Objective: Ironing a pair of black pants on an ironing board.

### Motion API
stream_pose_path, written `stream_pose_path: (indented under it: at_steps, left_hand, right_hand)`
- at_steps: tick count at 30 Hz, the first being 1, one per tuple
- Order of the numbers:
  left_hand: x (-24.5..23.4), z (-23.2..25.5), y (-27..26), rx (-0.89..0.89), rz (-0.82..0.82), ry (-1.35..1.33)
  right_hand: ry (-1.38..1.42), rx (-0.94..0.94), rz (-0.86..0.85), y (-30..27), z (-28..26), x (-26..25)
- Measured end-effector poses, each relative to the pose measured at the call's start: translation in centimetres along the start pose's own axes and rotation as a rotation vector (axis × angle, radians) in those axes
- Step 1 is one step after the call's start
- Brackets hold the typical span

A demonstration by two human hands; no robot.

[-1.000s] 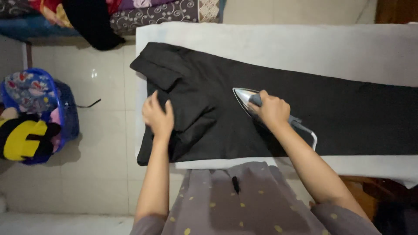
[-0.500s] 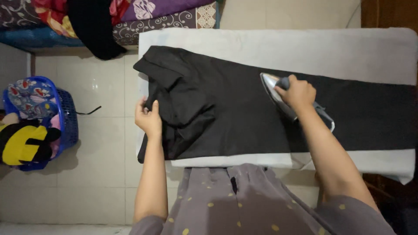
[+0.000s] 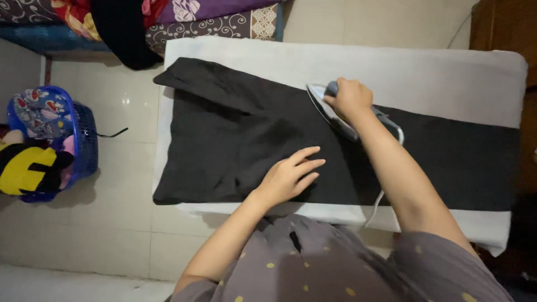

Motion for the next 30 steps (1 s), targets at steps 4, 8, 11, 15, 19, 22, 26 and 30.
stream_pose_path:
  at_steps: [4, 8, 11, 15, 19, 22, 26, 30]
  left_hand:
    - [3.3, -1.3, -0.5, -0.062, 0.014, 0.04]
    - [7.2, -4.2, -1.4, -0.153, 0.071, 0.235]
    - [11.2, -7.2, -2.3, -0.279, -0.063, 0.339]
    - [15.4, -9.4, -4.0, -0.483, -0.276, 0.383]
    - [16.8, -9.1, -4.0, -0.484, -0.334, 0.497]
    - [18.1, -8.7, -4.0, -0.506, -0.298, 0.509]
    - [21.1, -8.8, -1.4, -0.388, -0.301, 0.562]
    - [24.6, -7.7, 1.6, -0.276, -0.341, 0.498]
  right_hand:
    - [0.001, -0.009, -0.056, -5.7, 5.0, -2.8]
    - [-0.047, 0.097, -0.116, -9.7, 11.1, -2.4]
    - [-0.061, 0.206, -0.061, -9.4, 17.2, -2.6]
    - [-0.099, 0.366, 0.056, -9.3, 27.2, -4.3]
    - [-0.18, 0.416, -0.03, -12.1, 36.0, -5.2]
    - [-0.289, 0.407, -0.034, -13.2, 41.6, -6.9]
    - [-0.52, 0.042, 0.059, -11.2, 46.0, -9.6]
    - [-0.632, -0.231, 0.159, -9.2, 44.6, -12.6]
Point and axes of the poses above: each hand's wrist, its own y-axis towards the middle knuckle, its own x-axis out of the palm, z = x × y, the point moved 4 cm from there along y, towards the middle knuckle, and after that the axes turned 15 degrees about x, right-handed, at the moved point
